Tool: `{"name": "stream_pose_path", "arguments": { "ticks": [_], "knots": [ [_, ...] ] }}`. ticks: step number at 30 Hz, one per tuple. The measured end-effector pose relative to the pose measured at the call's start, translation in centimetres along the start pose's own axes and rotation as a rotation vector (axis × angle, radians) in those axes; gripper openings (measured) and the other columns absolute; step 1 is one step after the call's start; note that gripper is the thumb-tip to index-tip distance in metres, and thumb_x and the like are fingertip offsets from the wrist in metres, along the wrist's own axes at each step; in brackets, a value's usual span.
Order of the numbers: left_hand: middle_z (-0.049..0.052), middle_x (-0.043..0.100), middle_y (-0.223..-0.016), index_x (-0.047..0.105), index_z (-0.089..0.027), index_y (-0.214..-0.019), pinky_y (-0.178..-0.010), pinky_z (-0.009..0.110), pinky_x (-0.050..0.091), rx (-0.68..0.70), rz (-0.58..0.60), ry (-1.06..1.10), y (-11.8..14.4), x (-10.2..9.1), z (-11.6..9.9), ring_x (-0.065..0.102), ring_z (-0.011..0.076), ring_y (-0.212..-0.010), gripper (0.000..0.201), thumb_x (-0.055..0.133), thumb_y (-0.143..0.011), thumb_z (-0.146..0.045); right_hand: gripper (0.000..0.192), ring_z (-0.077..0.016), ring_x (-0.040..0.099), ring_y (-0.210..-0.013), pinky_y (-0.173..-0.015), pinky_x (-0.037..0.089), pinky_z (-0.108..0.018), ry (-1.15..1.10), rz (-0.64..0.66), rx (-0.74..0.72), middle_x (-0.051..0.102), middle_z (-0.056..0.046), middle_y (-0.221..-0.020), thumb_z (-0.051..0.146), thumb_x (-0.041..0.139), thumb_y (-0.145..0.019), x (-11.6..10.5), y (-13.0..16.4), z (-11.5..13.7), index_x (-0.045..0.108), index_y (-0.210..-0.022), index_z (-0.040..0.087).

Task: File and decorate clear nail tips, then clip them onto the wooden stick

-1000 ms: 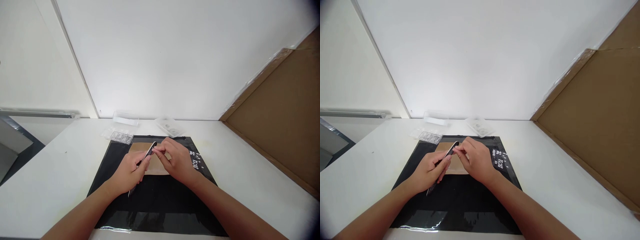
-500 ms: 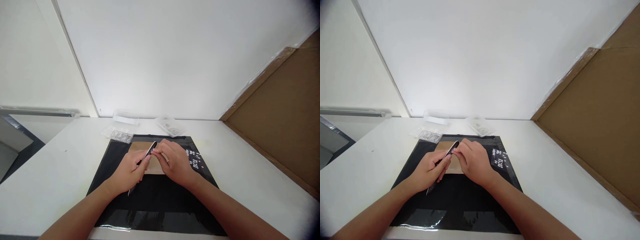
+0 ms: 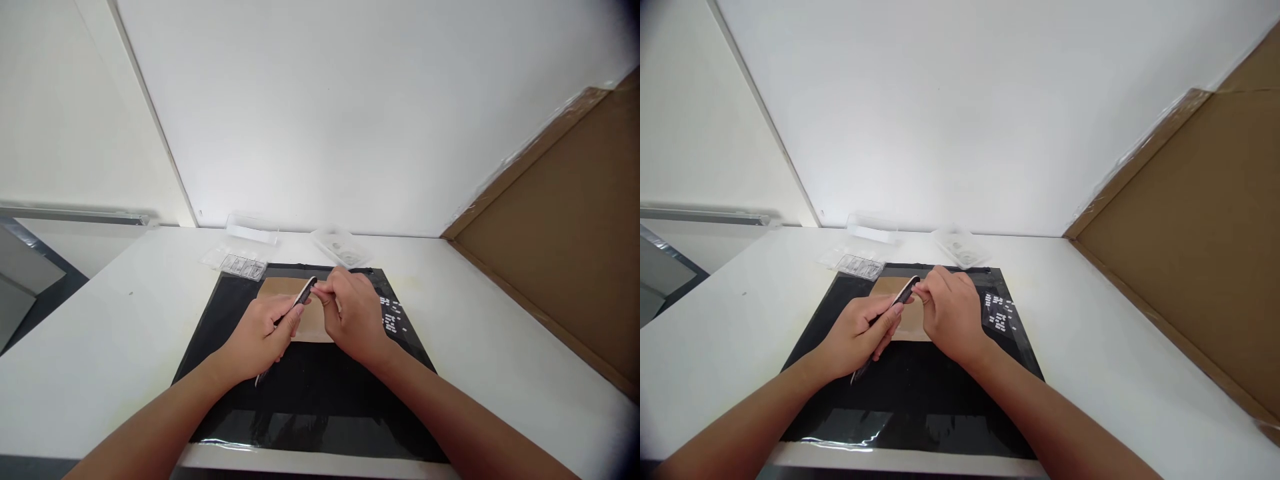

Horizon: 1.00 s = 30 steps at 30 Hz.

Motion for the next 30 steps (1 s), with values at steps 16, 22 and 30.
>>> {"name": "stream_pose_path", "arguments": {
  "ticks": [16,22,30],
  "knots": [
    [-0.008,0.045,-0.059,0.044,-0.019,-0.076,-0.049,0.020,0.040,-0.046,-0.001,0.102,0.2,0.2,0.5,0.048,0.0055,-0.041,0.040,0.038,-0.110,-0.039,0.024,-0.0144,0.049,-0.063,-0.074,0.032,-0.036,0.082,-0.002,-0.059,0.058,0.002,-0.071,0.020,0.052,-0.103,-0.1,-0.4,1.0,0.050,-0.080,0.022],
    [-0.009,0.044,-0.053,0.044,-0.019,-0.077,-0.052,0.020,0.042,-0.028,0.008,0.082,0.3,0.3,0.4,0.047,0.0058,-0.040,0.039,0.040,-0.110,-0.038,0.023,-0.0134,0.049,-0.063,-0.073,0.031,-0.036,0.035,0.054,-0.094,0.056,0.003,-0.072,0.018,0.052,-0.103,0.0,-0.5,1.1,0.049,-0.081,0.022],
    [-0.009,0.045,-0.056,0.047,-0.019,-0.078,-0.051,0.020,0.041,-0.007,-0.008,0.071,0.2,0.1,0.3,0.048,0.0054,-0.041,0.038,0.040,-0.110,-0.037,0.024,-0.0137,0.051,-0.064,-0.076,0.031,-0.036,0.034,0.025,-0.075,0.058,0.003,-0.072,0.020,0.053,-0.103,0.1,-0.5,1.3,0.048,-0.080,0.022]
  ]
}}
Point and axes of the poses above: each hand's wrist, its own y-axis away from the middle knuckle, its own x-axis out of the palm, z = x × y, the point moved 8 cm from there along -y, towards the middle knuckle
